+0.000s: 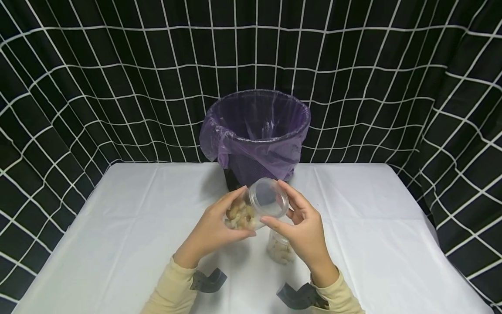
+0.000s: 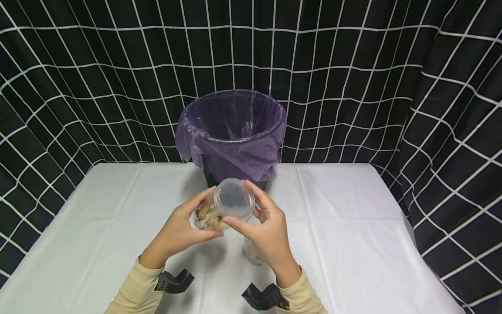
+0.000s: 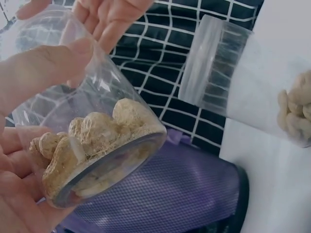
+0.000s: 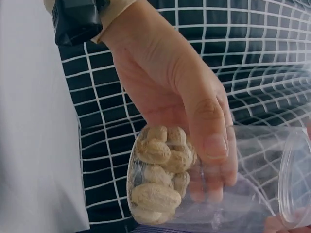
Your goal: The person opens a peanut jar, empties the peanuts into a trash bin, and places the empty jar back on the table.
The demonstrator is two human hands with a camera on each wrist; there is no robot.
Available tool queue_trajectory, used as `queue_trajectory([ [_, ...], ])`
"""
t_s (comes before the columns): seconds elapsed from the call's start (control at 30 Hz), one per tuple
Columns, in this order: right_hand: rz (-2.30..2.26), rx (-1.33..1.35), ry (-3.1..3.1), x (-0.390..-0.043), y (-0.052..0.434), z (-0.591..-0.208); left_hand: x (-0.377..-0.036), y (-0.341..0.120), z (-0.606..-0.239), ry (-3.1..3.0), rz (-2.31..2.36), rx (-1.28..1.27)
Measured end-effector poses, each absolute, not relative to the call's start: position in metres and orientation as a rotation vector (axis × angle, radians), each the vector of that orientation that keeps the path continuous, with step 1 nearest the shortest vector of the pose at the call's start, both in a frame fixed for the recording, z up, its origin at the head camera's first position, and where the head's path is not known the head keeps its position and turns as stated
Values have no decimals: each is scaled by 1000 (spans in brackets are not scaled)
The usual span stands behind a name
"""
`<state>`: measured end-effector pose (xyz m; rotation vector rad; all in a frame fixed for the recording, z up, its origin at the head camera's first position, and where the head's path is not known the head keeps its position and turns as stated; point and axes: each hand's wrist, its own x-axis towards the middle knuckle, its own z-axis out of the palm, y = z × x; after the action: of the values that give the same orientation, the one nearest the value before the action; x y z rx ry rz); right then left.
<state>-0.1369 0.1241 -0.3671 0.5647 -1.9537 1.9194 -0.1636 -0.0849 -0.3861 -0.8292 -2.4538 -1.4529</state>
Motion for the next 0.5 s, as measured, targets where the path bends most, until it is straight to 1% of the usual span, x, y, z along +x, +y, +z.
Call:
queue_trajectory([
  [0.33, 1937, 691, -1886, -140, 133, -366, -160, -80, -380, -2389, -1348, -872],
  [0.5, 1965, 765, -1841, -143, 135, -366, -155, -77, -377, -2380, -1304, -826],
])
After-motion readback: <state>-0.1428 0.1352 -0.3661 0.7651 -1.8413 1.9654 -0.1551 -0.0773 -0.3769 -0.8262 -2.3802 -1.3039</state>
